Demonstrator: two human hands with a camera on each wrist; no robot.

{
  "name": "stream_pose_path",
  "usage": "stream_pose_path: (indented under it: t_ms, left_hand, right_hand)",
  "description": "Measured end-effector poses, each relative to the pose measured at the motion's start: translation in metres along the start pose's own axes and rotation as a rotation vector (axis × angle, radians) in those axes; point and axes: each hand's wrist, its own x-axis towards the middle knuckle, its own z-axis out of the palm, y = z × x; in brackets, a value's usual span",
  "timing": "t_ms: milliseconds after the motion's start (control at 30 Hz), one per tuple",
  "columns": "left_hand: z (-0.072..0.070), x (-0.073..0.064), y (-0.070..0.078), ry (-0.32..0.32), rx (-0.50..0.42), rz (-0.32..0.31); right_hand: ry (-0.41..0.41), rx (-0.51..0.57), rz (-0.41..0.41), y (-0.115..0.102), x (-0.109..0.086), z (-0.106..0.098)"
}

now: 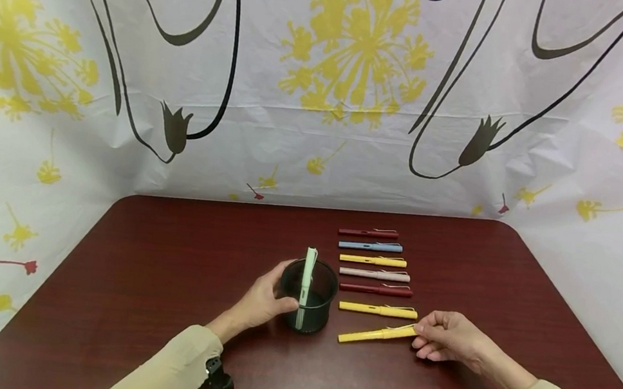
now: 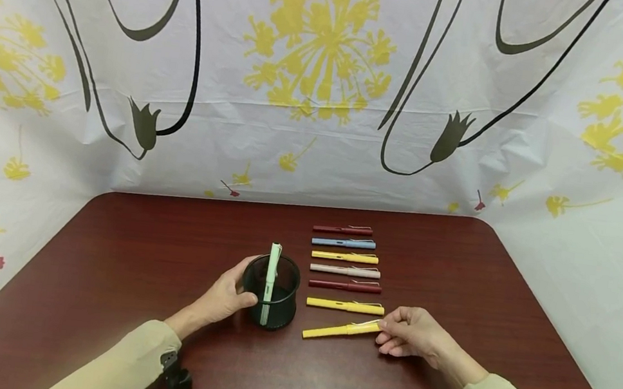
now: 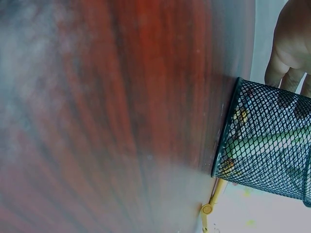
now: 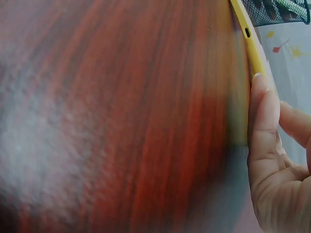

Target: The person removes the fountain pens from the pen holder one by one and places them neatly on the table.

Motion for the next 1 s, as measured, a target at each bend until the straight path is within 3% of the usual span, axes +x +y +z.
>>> stream_pose_path:
  t_ms: [200,400,1000]
  left_hand:
    - [-0.0003,0.0000,0.0010,0.002,-0.005,-0.009]
    - [-0.0004,0.0000,0.0009,0.005,-0.002,-0.011]
    - [-0.0010,-0.0007,0.0021,0.001,0.022,-0.023]
  right_hand:
    - [-0.042,0.048,-0.003,0.0026,-0.0011,0.0000]
    - [-0.051,0.018,0.010,0.0048,-0.0008,-0.0023]
    - [0.026,-0.120,0.020,0.0011,0.0004,0.0041]
